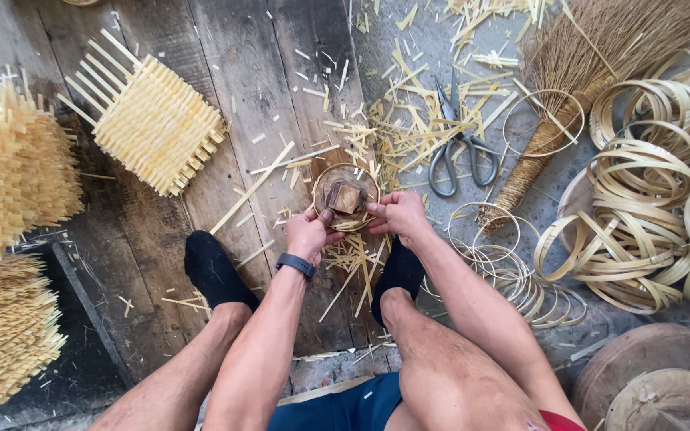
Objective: The person weaves thin bamboo strips into a square base, then bends them to form the sides of a small round basket and uses shears to trim the excess material.
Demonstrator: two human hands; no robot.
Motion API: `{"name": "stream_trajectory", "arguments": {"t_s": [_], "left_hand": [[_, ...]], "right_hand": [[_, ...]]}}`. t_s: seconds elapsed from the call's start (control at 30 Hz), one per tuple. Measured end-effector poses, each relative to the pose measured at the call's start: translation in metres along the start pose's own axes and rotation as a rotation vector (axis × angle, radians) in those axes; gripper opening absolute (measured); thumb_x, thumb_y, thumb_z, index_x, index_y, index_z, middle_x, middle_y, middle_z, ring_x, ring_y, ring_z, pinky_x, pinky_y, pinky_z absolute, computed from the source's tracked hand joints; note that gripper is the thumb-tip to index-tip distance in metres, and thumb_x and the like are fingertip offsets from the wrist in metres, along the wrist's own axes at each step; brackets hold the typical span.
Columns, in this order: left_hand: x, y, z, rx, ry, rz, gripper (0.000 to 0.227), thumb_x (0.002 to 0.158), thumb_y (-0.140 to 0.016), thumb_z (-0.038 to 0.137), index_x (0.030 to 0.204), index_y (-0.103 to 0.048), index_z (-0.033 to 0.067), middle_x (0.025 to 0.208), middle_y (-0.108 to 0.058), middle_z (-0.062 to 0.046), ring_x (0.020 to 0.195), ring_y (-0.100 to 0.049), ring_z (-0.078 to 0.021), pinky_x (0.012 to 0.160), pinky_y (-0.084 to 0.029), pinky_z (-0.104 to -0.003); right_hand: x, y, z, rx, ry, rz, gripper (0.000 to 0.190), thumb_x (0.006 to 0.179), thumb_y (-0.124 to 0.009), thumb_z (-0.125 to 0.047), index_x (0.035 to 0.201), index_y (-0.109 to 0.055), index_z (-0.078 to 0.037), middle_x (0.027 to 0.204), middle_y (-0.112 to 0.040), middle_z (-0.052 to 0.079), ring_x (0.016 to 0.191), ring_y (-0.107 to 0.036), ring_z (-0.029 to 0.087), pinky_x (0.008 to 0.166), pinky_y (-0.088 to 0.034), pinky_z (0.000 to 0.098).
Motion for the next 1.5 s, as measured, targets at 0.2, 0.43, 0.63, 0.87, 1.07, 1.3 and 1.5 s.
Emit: {"name": "stream_trajectory", "arguments": {"t_s": [0.2,0.43,0.63,0.87,1.07,1.3,1.5], "left_hand": [[0.001,0.002,0.012,0.118,-0.097,0.038,0.019,0.098,-0.063,0.009,0.107,-0.071,-0.0057,0.091,-0.076,-0.012,0.068,-0.073,-0.0196,0.057,-0.065,-0.032],[-0.004,0.001,0.003,0.008,-0.062,0.003,0.020,0.100,-0.062,0.010,0.112,-0.070,-0.0038,0.097,-0.075,-0.011,0.077,-0.073,-0.0191,0.064,-0.065,-0.035],[-0.009,0.004,-0.011,-0.132,-0.066,0.079,0.020,0.101,-0.059,0.009,0.114,-0.070,-0.0011,0.100,-0.074,-0.009,0.082,-0.073,-0.0191,0.067,-0.067,-0.035],[-0.027,0.004,0.027,0.053,-0.247,0.050,0.023,0.099,-0.061,0.009,0.120,-0.071,0.0023,0.099,-0.076,-0.006,0.082,-0.072,-0.0167,0.068,-0.065,-0.034],[-0.086,-0.021,0.084,0.514,-0.737,-0.088,0.038,0.091,-0.074,0.028,0.119,-0.069,0.0036,0.106,-0.076,-0.012,0.090,-0.073,-0.0204,0.079,-0.061,-0.033],[-0.082,-0.057,0.097,0.427,-0.745,0.025,0.056,0.099,-0.058,0.048,0.132,-0.065,0.0035,0.109,-0.074,-0.018,0.102,-0.074,-0.0246,0.087,-0.057,-0.038],[-0.035,-0.017,0.087,0.463,-0.646,0.111,0.049,0.105,-0.052,0.046,0.113,-0.076,0.0034,0.095,-0.077,-0.017,0.088,-0.072,-0.0248,0.078,-0.056,-0.037]], "right_hand": [[-0.003,-0.006,0.009,0.113,0.031,0.048,0.019,0.088,-0.075,-0.003,0.097,-0.063,0.009,0.087,-0.072,0.016,0.064,-0.073,0.029,0.052,-0.064,0.0380],[-0.006,-0.005,0.012,0.132,0.027,-0.024,0.018,0.091,-0.073,-0.007,0.099,-0.064,0.006,0.088,-0.072,0.016,0.067,-0.076,0.026,0.054,-0.064,0.0364],[-0.009,-0.008,0.013,0.116,0.078,0.005,0.020,0.095,-0.070,-0.009,0.099,-0.062,0.009,0.084,-0.071,0.016,0.064,-0.074,0.027,0.053,-0.064,0.0377],[-0.023,0.012,-0.016,-0.177,0.160,0.174,0.019,0.097,-0.063,-0.015,0.108,-0.068,0.000,0.083,-0.073,0.013,0.062,-0.072,0.021,0.050,-0.061,0.0337],[-0.063,-0.012,-0.042,-0.164,0.332,-0.036,0.056,0.087,-0.072,-0.035,0.127,-0.049,-0.003,0.091,-0.068,0.008,0.067,-0.072,0.013,0.045,-0.062,0.0333],[-0.076,-0.040,-0.040,-0.407,0.328,-0.002,0.049,0.083,-0.080,-0.028,0.115,-0.056,0.002,0.077,-0.071,0.014,0.056,-0.068,0.017,0.045,-0.052,0.0293],[-0.086,-0.038,-0.048,-0.014,0.479,-0.208,0.043,0.086,-0.073,-0.025,0.118,-0.057,-0.002,0.082,-0.072,0.011,0.062,-0.071,0.015,0.050,-0.057,0.0285]]}}
Point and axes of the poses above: each hand's wrist, its own x-axis towards the middle knuckle, its own y-axis out of the back of the hand, z = x × y, the point moved 9 cm from there along x, towards the middle knuckle
